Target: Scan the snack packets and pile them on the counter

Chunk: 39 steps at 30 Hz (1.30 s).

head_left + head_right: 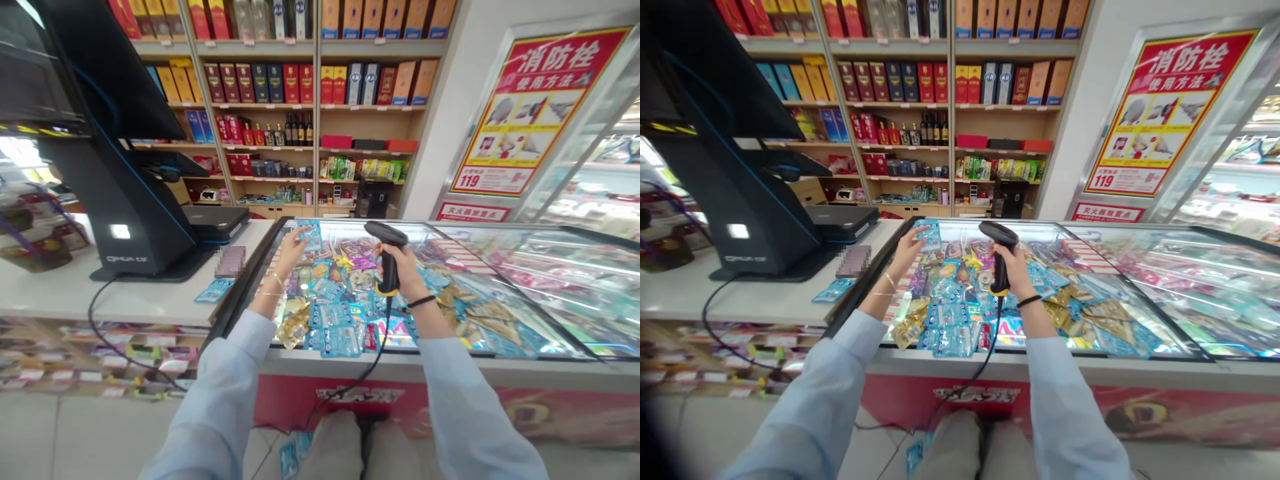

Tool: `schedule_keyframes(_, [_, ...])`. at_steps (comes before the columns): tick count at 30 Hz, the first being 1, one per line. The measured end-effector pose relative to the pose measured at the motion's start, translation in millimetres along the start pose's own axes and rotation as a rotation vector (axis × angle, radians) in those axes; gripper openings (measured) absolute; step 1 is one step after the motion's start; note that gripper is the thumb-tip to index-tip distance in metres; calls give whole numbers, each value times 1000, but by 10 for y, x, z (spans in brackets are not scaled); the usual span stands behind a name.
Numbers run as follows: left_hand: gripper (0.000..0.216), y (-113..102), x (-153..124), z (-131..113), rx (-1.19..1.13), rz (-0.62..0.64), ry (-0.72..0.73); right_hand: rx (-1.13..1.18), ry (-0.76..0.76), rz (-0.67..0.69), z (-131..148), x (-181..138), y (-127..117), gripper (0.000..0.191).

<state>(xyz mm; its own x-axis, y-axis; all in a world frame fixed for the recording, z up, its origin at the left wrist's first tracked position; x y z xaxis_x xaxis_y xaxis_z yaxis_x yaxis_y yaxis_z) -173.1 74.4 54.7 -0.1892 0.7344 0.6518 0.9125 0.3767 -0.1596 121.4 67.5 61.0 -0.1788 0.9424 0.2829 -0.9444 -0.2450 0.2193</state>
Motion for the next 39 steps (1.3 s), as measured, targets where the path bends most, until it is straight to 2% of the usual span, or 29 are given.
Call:
schedule_keyframes(5, [42, 1048, 204, -680, -100, 201, 43, -79, -70, -143, 486, -126, -740, 29])
schedule_keyframes(7, [45, 1497, 203, -931, -110, 254, 119, -108, -86, -202, 582, -192, -1037, 30])
schedule_keyframes(9, [49, 1944, 152, -1075, -93, 317, 158, -114, -84, -263, 599, -265, -1338, 30])
schedule_keyframes(13, [58, 2702, -16, -1035, -45, 433, 117, -92, -52, -386, 461, -419, -1911, 31])
schedule_keyframes(17, [58, 3173, -183, -750, 104, 493, 25, -73, -10, -502, 220, -552, -2372, 31])
schedule_keyframes(20, [44, 3361, -313, -543, 365, 543, 33, -47, 34, -552, 10, -609, -2603, 30])
schedule_keyframes(23, [34, 3435, -412, -359, 552, 601, 24, -15, 71, -576, -177, -635, -2742, 29])
schedule_keyframes(28, [33, 3483, -452, -196, 566, 705, 29, -20, 105, -577, -373, -630, -2838, 26])
schedule_keyframes(33, [32, 3499, -426, -171, 524, 730, 38, -17, 134, -578, -462, -630, -2883, 25])
schedule_keyframes(36, [32, 3384, -346, -220, 496, 715, 44, -9, 146, -597, -419, -643, -2868, 26])
schedule_keyframes(39, [33, 3025, -139, -276, 472, 656, 44, -20, 121, -596, -259, -613, -2742, 29])
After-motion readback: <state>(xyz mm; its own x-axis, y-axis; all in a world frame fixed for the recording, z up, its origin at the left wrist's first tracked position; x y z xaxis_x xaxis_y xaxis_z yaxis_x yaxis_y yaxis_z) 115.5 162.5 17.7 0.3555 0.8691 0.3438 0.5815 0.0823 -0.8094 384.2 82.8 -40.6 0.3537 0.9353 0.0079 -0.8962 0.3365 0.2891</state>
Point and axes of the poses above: each hand's wrist, its own x-axis towards the middle knuckle, its own y-axis out of the palm, z = x × y, the point moved 8 cm from there along x, towards the middle knuckle, and after that the axes turned 1 degree about -x, right-handed, at the moved point
